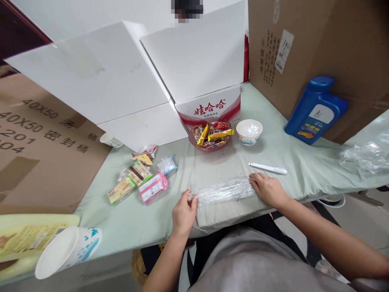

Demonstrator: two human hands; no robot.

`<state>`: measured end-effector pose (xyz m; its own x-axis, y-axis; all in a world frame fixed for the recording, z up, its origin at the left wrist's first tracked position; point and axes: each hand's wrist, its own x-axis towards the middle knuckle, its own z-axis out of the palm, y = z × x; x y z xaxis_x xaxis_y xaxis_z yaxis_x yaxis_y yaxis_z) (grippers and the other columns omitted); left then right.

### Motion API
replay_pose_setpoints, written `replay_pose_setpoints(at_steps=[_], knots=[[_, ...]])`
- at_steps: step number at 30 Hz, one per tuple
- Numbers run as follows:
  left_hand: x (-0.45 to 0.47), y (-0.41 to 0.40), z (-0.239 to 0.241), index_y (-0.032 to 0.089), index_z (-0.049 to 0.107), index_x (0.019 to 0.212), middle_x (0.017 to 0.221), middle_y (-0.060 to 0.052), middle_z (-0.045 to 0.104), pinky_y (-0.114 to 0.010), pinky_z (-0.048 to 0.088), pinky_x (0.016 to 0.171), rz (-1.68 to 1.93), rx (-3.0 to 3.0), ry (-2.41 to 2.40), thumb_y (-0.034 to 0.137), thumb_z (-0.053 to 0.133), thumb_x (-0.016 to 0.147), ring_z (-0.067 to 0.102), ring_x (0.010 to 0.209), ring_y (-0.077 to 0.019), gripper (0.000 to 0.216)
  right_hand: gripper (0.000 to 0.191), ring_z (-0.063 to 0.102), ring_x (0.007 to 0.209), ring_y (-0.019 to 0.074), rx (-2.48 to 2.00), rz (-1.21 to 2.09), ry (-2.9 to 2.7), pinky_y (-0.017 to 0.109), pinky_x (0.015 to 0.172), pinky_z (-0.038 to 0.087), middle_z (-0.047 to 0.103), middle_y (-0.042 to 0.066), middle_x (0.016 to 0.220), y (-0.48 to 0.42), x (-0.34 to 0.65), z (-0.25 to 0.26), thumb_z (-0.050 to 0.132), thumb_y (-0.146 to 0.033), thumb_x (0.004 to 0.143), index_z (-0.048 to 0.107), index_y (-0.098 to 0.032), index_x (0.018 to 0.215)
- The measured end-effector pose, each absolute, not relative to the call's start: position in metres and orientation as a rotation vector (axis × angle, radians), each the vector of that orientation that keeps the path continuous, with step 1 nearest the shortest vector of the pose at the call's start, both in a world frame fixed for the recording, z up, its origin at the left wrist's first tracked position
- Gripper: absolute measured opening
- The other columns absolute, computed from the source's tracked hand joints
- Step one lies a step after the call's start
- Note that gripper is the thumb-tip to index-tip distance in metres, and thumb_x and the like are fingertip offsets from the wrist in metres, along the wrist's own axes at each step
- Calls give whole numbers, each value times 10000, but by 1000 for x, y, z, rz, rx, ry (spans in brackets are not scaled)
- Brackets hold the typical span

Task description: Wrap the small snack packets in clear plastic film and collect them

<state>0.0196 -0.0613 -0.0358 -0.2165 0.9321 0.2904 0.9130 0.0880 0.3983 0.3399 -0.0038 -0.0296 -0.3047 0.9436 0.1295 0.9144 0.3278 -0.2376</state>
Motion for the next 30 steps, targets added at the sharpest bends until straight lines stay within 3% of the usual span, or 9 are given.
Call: replay_pose_setpoints(at_steps=[5,9,12,15,18,22,25,27,30], knots=[[20,-56,-34,148,592,1171,755,-43,682,-307,487,631,693,1980,2394,374,548,888,661,683,-214,364,348,639,701,224,-1683,54,-2384,334,652,437,679,103,962,-5,341,-28,339,-301,982,621,-171,1140],[20,-56,-19,121,590,1159,961,-132,650,-384,508,787,940,2160,2427,371,530,905,637,894,-261,361,318,596,1000,294,-1470,-67,-2257,412,872,441,641,149,1093,-11,345,-17,424,-325,963,630,-145,1126],[33,-60,-12,157,607,1169,1070,-141,644,-419,461,947,977,2462,2111,293,462,945,592,1078,-270,300,348,489,1217,313,-1268,-73,-2295,473,1019,364,595,151,1256,-20,337,-11,458,-379,957,613,-171,1191],[53,-64,-17,200,457,1395,1383,-134,523,-502,331,1094,565,2647,1713,409,450,951,393,1352,-317,491,628,303,1389,342,-1017,-24,-2545,543,1117,224,457,156,1453,-27,320,-19,468,-571,914,472,-165,1394],[67,-64,-29,219,317,1490,1550,-134,319,-607,217,1121,250,2665,1616,602,461,892,200,1444,-380,725,919,220,1420,391,-969,30,-2687,590,1114,184,371,200,1506,-29,308,-36,442,-757,816,372,-113,1467],[68,-67,-32,229,326,1487,1564,-138,281,-614,202,1116,225,2676,1637,597,483,884,171,1447,-384,724,989,178,1435,390,-1007,86,-2715,602,1122,150,339,199,1525,-29,314,-45,473,-786,771,338,-117,1486],[67,-76,-25,220,468,1397,1464,-149,421,-574,277,1087,369,2680,1704,457,514,909,316,1372,-376,544,1005,133,1445,394,-1057,51,-2688,616,1126,108,303,186,1546,-32,336,-40,589,-736,725,329,-134,1487],[69,-82,-20,194,574,1276,1283,-152,559,-494,399,995,445,2621,1737,377,487,929,488,1202,-328,402,897,187,1428,394,-1101,29,-2667,612,1116,139,335,172,1532,-35,356,-36,673,-595,738,373,-159,1462],[73,-81,-16,189,629,1160,1097,-125,627,-432,470,865,445,2538,1770,373,467,938,569,1002,-279,331,556,429,1283,334,-1092,79,-2639,533,1041,308,520,138,1394,-41,379,-29,647,-322,819,515,-205,1346]])
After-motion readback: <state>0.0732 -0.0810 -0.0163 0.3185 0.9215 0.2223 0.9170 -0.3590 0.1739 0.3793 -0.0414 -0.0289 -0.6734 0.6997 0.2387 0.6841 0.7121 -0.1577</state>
